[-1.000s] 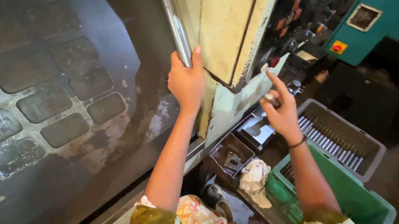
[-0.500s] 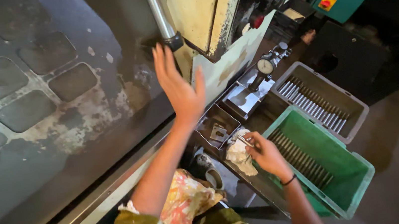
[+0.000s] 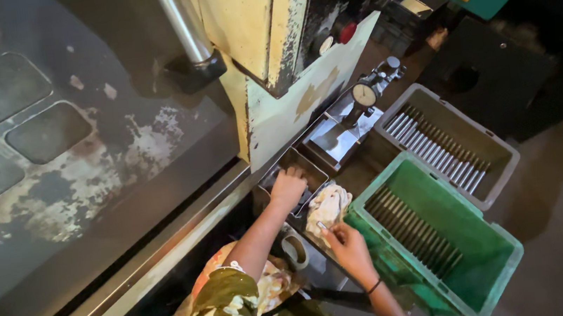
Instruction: The person repeatedly picks up cylindrical metal rods from a green bin, wipes them with a cloth, and places them into a metal tray. The person also opens and closes a machine door during the process.
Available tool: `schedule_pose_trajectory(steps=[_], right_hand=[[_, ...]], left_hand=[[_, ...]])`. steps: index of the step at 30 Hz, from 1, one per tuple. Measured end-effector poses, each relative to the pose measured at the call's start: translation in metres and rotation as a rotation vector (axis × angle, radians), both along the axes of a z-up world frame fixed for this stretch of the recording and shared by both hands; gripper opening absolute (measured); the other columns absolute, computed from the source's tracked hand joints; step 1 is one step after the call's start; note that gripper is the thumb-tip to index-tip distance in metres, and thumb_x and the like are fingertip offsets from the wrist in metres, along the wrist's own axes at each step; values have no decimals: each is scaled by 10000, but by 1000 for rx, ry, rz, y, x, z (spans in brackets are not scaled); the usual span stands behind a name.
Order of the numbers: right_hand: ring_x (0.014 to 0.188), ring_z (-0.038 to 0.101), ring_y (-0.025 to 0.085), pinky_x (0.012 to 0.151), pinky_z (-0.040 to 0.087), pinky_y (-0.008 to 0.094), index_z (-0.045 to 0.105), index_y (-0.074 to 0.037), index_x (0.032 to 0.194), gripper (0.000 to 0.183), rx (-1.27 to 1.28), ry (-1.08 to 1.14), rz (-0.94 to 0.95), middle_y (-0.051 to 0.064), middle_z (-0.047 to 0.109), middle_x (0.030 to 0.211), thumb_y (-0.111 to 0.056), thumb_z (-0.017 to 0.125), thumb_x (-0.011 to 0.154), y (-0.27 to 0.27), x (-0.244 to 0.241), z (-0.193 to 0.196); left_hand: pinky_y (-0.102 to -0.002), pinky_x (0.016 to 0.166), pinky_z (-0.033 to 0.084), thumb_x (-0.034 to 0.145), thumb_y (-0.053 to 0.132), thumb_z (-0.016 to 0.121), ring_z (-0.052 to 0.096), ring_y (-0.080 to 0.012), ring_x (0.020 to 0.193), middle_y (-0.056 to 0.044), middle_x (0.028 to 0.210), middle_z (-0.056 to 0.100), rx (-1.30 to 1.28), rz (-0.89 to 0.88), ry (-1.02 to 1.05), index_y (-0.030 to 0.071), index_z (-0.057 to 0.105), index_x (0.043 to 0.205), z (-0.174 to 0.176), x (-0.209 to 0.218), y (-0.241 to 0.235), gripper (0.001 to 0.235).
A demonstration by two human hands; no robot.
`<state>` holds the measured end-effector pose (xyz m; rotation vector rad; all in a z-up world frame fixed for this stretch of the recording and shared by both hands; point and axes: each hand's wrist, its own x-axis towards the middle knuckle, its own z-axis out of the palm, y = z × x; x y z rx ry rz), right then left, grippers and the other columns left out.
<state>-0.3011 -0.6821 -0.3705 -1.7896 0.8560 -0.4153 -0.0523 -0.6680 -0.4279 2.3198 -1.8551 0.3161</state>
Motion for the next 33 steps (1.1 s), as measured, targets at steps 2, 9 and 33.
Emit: schedule_pose_trajectory(steps=[2,9,33], right_hand=[[603,493,84,523,387,273,666,35,901,245,105,13,-11,34,599,689,-193,730,960,-11,-2,-17],[621,526,43,508,393,239,625,-13,1142,243,250,-90,17,5,647,790,-110,688,929,-27,4,-36],[765,530,67,657,448,219,657,-22,1339,334,55,-314,140,33,669,971,-107,650,1016,3,58,13]], left_hand=[[-396,828,483,771,172,661,612,-242,1057,-67,1126,682,0,14,-71,149,752,856,-14,0,-8,127],[-408,772,497,810,159,655,625,-241,1004,-82,1087,688,-61,75,-43,103,715,1038,-20,2,-13,242],[-348,696,547,940,333,770,689,-212,771,-124,937,749,-489,183,1490,69,779,1040,105,25,145,283]])
